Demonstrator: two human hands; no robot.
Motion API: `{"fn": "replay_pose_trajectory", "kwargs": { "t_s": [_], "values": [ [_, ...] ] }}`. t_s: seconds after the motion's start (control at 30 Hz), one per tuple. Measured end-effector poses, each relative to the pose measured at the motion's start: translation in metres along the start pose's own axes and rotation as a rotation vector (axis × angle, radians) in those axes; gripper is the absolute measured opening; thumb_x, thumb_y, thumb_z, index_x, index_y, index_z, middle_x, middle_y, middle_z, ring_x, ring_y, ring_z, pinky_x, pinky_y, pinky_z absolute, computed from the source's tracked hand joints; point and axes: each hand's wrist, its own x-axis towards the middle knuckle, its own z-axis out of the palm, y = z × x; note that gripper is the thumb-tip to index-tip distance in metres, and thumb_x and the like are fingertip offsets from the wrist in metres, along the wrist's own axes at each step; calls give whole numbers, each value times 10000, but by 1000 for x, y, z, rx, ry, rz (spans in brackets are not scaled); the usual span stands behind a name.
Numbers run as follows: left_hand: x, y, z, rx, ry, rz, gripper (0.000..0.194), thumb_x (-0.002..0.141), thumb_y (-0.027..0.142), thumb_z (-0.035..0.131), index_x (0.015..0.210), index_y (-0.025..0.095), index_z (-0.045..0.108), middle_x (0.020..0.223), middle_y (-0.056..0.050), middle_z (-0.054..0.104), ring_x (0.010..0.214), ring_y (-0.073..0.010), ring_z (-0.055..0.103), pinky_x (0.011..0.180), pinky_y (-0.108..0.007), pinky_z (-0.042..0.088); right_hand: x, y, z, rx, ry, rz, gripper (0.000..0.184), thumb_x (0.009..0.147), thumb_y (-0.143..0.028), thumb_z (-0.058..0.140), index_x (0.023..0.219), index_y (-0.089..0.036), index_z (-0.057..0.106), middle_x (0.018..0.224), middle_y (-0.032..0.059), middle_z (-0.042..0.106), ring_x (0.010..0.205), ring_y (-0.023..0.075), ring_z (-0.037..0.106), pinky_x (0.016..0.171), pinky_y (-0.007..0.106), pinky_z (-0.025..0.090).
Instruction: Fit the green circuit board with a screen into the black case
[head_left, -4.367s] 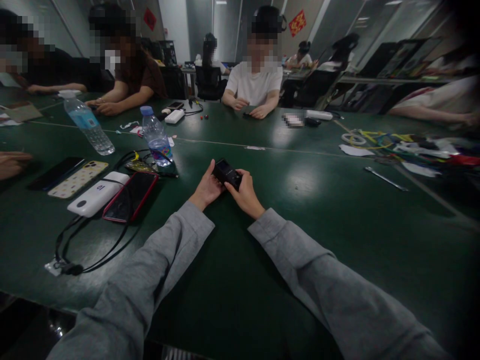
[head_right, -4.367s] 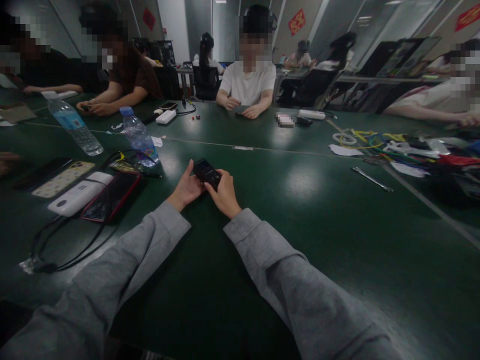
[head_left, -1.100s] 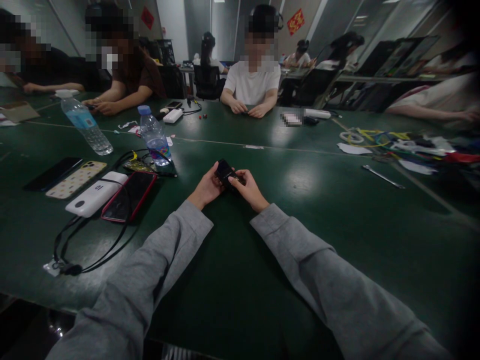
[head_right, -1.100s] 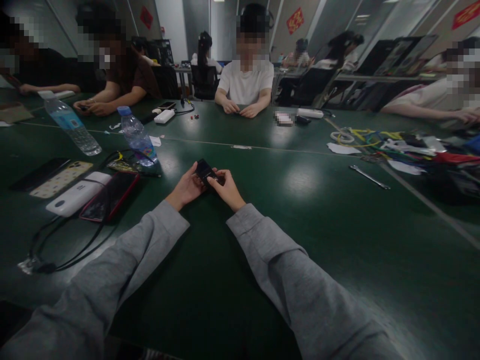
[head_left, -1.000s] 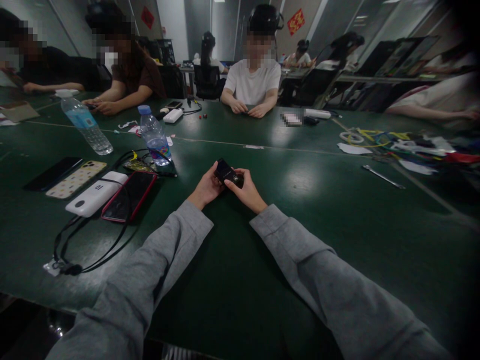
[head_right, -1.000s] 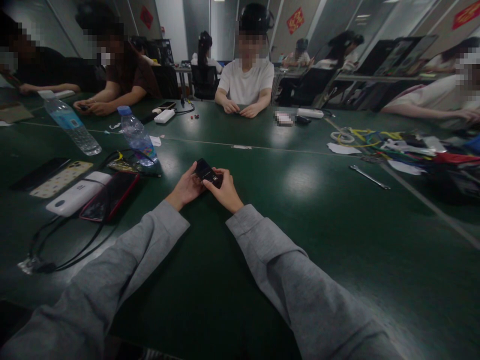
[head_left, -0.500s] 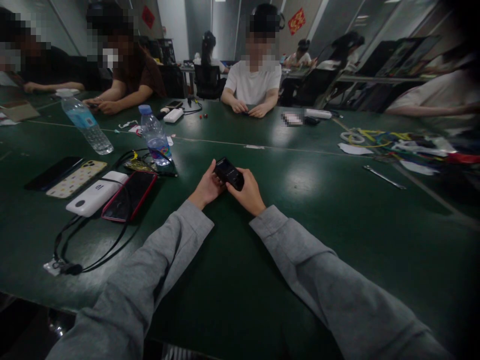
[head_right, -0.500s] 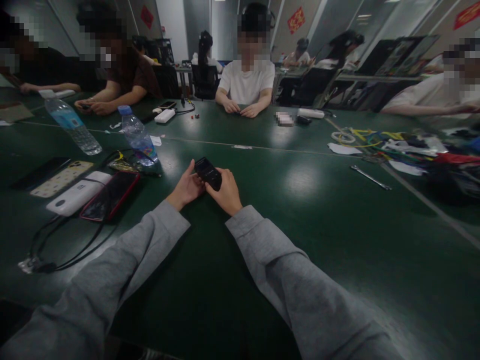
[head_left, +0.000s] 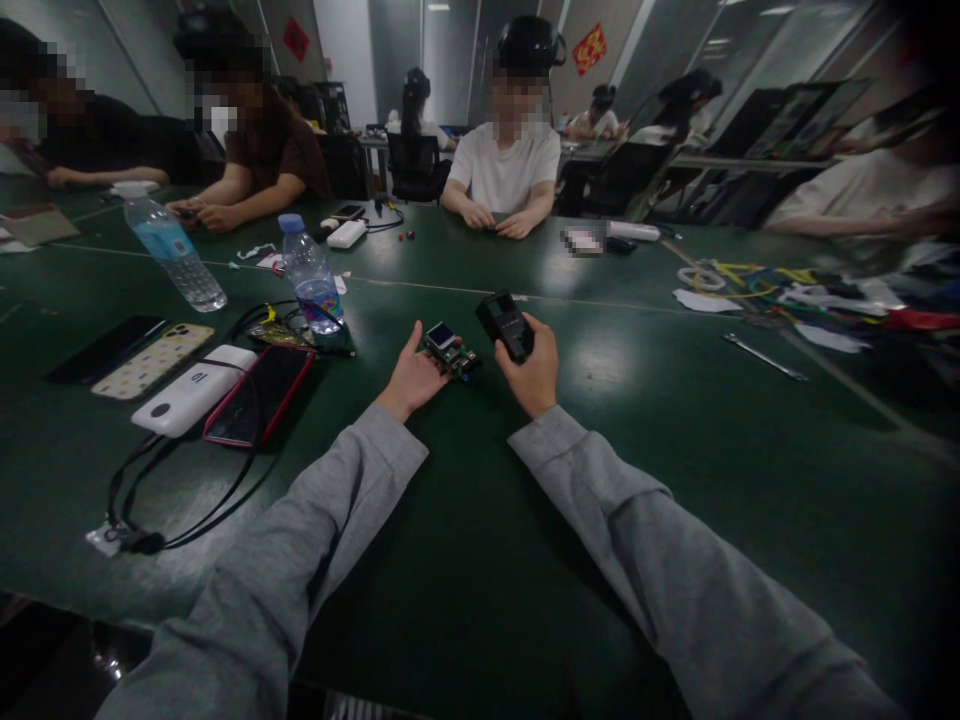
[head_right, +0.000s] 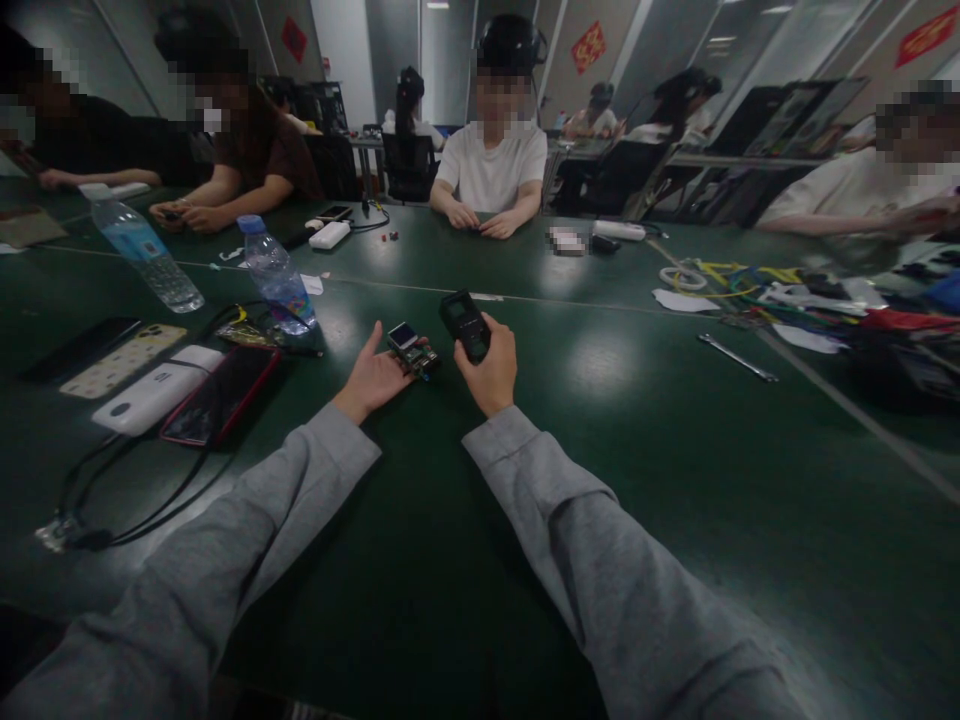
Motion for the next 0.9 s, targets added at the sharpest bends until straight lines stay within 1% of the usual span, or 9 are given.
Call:
{"fn": "replay_pose_trajectory", "kwargs": {
  "t_s": [0.07, 0.13, 0.3, 0.43, 0.67, 0.9],
  "values": [
    [-1, 1, 0, -13, -1, -3, 571, 886, 560, 521, 1196, 85, 587, 980, -138, 715, 930, -231, 677, 893, -366, 498, 0, 10, 4, -11, -30, 87, 485, 812, -360, 599, 1250, -182, 490, 1171, 130, 594, 1096, 282, 557, 957, 498, 457],
    [-1, 1, 1, -17, -7, -6, 581, 888, 556, 519, 1219, 81, 573, 974, -137, 714, 933, -230, 675, 894, -365, 498, 0, 16, 8, -24, -64, 143, 473, 788, -354, 621, 1211, -166, 519, 1126, 131, 618, 1046, 277, 580, 931, 476, 475],
    [-2, 1, 2, -19, -1, -11, 594, 898, 558, 497, 1239, 75, 559, 966, -137, 712, 922, -231, 673, 893, -367, 496, -2, 23, 13, -72, -148, 164, 457, 749, -326, 651, 1160, -151, 558, 1113, 146, 637, 1028, 288, 592, 928, 466, 475],
    [-2, 1, 2, -24, 4, -9, 612, 889, 557, 513, 1266, 76, 543, 990, -143, 709, 937, -233, 671, 911, -372, 489, -3, 27, 14, -92, -208, 223, 449, 753, -347, 644, 1150, -151, 568, 1113, 157, 643, 1021, 305, 595, 902, 483, 477],
    [-3, 1, 2, -25, 1, -11, 622, 887, 555, 511, 1290, 82, 526, 1006, -148, 710, 952, -238, 672, 921, -372, 492, -2, 28, 14, -124, -190, 214, 494, 754, -315, 642, 1207, -143, 545, 1188, 175, 603, 1117, 320, 551, 960, 500, 445],
    [-4, 0, 3, -8, 22, -6, 648, 875, 564, 523, 1302, 76, 517, 1005, -148, 711, 960, -242, 670, 918, -371, 496, -4, 29, 15, -123, -153, 201, 490, 759, -364, 646, 1192, -163, 535, 1179, 166, 573, 1104, 322, 523, 924, 530, 446]
  ]
}}
